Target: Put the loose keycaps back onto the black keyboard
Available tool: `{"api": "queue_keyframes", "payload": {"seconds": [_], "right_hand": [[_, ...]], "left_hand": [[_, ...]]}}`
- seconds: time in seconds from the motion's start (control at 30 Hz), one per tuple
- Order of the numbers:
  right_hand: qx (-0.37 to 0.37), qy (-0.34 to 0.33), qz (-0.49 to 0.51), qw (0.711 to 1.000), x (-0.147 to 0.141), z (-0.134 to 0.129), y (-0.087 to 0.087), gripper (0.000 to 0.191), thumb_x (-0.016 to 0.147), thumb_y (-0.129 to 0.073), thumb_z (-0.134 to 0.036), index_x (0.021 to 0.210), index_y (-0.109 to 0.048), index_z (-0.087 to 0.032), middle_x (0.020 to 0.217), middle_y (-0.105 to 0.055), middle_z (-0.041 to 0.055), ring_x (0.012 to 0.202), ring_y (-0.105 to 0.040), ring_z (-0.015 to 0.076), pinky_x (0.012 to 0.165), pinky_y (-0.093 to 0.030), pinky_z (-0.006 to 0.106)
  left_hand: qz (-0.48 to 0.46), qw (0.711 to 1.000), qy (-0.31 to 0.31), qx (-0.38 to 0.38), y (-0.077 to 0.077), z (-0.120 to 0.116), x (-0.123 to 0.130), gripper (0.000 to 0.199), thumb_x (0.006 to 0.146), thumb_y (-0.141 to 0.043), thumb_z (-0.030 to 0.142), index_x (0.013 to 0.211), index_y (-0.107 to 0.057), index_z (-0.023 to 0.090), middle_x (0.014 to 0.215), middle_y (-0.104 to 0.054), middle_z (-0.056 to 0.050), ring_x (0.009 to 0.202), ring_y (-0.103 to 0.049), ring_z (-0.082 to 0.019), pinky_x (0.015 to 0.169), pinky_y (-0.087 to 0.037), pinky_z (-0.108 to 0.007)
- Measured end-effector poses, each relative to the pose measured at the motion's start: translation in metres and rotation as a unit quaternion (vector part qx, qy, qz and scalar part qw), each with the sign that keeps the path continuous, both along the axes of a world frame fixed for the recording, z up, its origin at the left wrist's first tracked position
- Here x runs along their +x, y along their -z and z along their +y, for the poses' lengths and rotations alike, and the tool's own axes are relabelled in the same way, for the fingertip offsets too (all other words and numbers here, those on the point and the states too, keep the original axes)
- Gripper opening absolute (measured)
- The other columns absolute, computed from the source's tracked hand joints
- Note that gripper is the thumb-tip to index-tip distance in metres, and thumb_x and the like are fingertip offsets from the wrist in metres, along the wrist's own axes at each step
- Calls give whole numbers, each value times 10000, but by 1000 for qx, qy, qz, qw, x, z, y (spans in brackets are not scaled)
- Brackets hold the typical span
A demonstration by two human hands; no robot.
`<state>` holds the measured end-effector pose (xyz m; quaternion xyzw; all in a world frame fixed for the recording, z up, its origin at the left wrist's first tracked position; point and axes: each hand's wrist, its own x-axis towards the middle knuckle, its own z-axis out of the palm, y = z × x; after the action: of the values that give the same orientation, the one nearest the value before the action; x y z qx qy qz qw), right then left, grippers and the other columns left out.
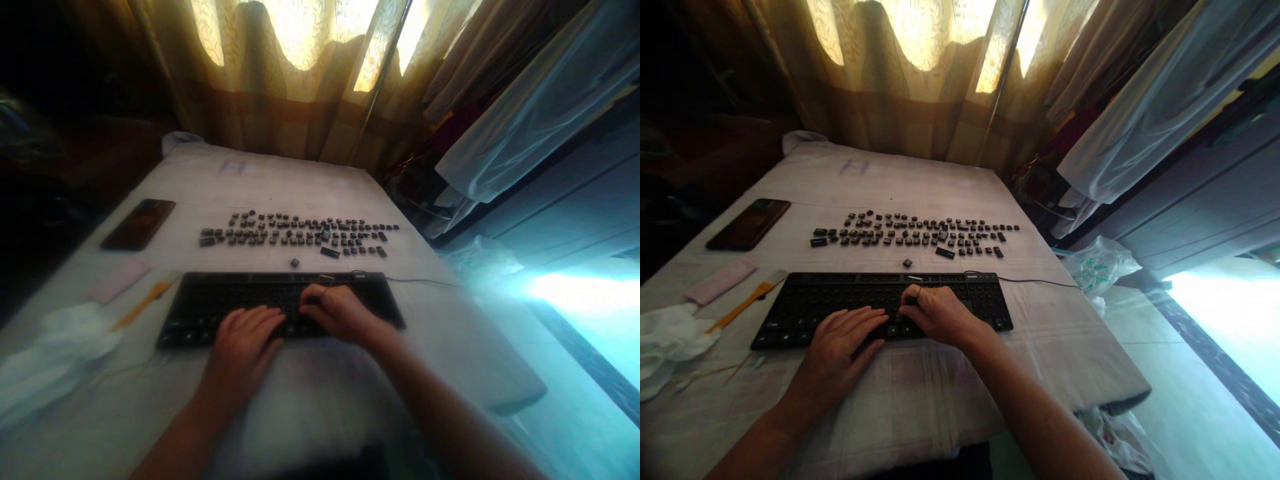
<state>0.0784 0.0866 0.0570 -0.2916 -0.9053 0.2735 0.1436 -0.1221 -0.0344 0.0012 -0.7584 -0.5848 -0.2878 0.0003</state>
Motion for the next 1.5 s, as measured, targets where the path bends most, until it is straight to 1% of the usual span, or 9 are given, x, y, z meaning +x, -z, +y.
{"api": "queue_keyframes", "payload": {"seconds": [0.23, 0.43, 0.57, 0.67, 0.83, 0.97, 1.17, 1.33, 1.5], "right_hand": [[-37, 49, 154, 986, 11, -10, 27, 95, 934, -592, -290, 906, -652, -222, 843, -747, 28, 708, -702, 163, 685, -536, 262], [-53, 142, 315, 937, 19, -11, 13, 144, 959, -569, -352, 910, -641, -237, 851, -763, 23, 719, -717, 164, 679, -582, 291], [-86, 118, 338, 930, 22, -12, 6, 102, 939, -606, -336, 914, -607, -238, 814, -771, 11, 698, -721, 155, 645, -586, 277], [-130, 153, 359, 911, 22, -18, 12, 145, 943, -601, -372, 905, -582, -233, 789, -769, 12, 681, -723, 151, 624, -596, 269], [-159, 156, 352, 909, 17, -35, 21, 171, 941, -602, -395, 911, -576, -229, 796, -767, 18, 676, -723, 150, 627, -603, 270], [-165, 134, 348, 913, 8, -49, 20, 144, 946, -595, -378, 928, -583, -235, 785, -755, 13, 690, -729, 158, 633, -606, 269], [-201, 117, 359, 904, -5, -60, 15, 151, 945, -601, -388, 907, -594, -241, 779, -746, 10, 699, -724, 155, 642, -606, 270], [-229, 158, 385, 880, -8, -62, 18, 250, 949, -587, -459, 888, -631, -220, 823, -756, 32, 700, -702, 150, 673, -598, 283], [-212, 140, 367, 895, -3, -61, 20, 200, 936, -622, -414, 917, -700, -231, 808, -743, 19, 728, -701, 152, 693, -583, 275]], "left_hand": [[3, 1000, 0, -16, -2, 0, -1, 305, 942, -531, 265, 1217, -660, 233, 1193, -732, -98, 1116, -668, -298, 985, -452, -524], [-2, 1000, -4, -20, -3, -1, 0, 297, 937, -544, 250, 1214, -650, 238, 1203, -729, -90, 1127, -663, -301, 989, -441, -535], [6, 1000, -1, -8, -3, -1, -1, 296, 939, -538, 260, 1212, -648, 231, 1198, -729, -93, 1116, -665, -299, 996, -431, -529], [16, 1000, -1, 14, -3, -1, -1, 298, 942, -534, 276, 1214, -642, 220, 1233, -712, -101, 1138, -651, -297, 1024, -401, -521], [8, 998, -9, 60, -12, -3, 10, 297, 937, -574, 335, 1199, -643, 213, 1205, -714, -104, 1140, -629, -304, 1030, -372, -510], [-45, 998, -5, 40, -20, -5, 20, 318, 918, -610, 426, 1155, -660, 220, 1053, -737, -85, 987, -656, -277, 909, -442, -452], [-128, 992, 8, 0, -23, -6, 21, 211, 936, -576, 411, 954, -691, 235, 878, -735, -39, 843, -665, -226, 813, -476, -396], [-158, 987, 12, 11, -22, -4, 17, 184, 930, -584, 380, 966, -692, 235, 895, -745, -39, 847, -678, -222, 823, -497, -394], [-168, 986, 20, 3, -20, -5, 13, 161, 912, -608, 332, 996, -695, 225, 909, -751, -44, 855, -684, -220, 819, -516, -382]]}}
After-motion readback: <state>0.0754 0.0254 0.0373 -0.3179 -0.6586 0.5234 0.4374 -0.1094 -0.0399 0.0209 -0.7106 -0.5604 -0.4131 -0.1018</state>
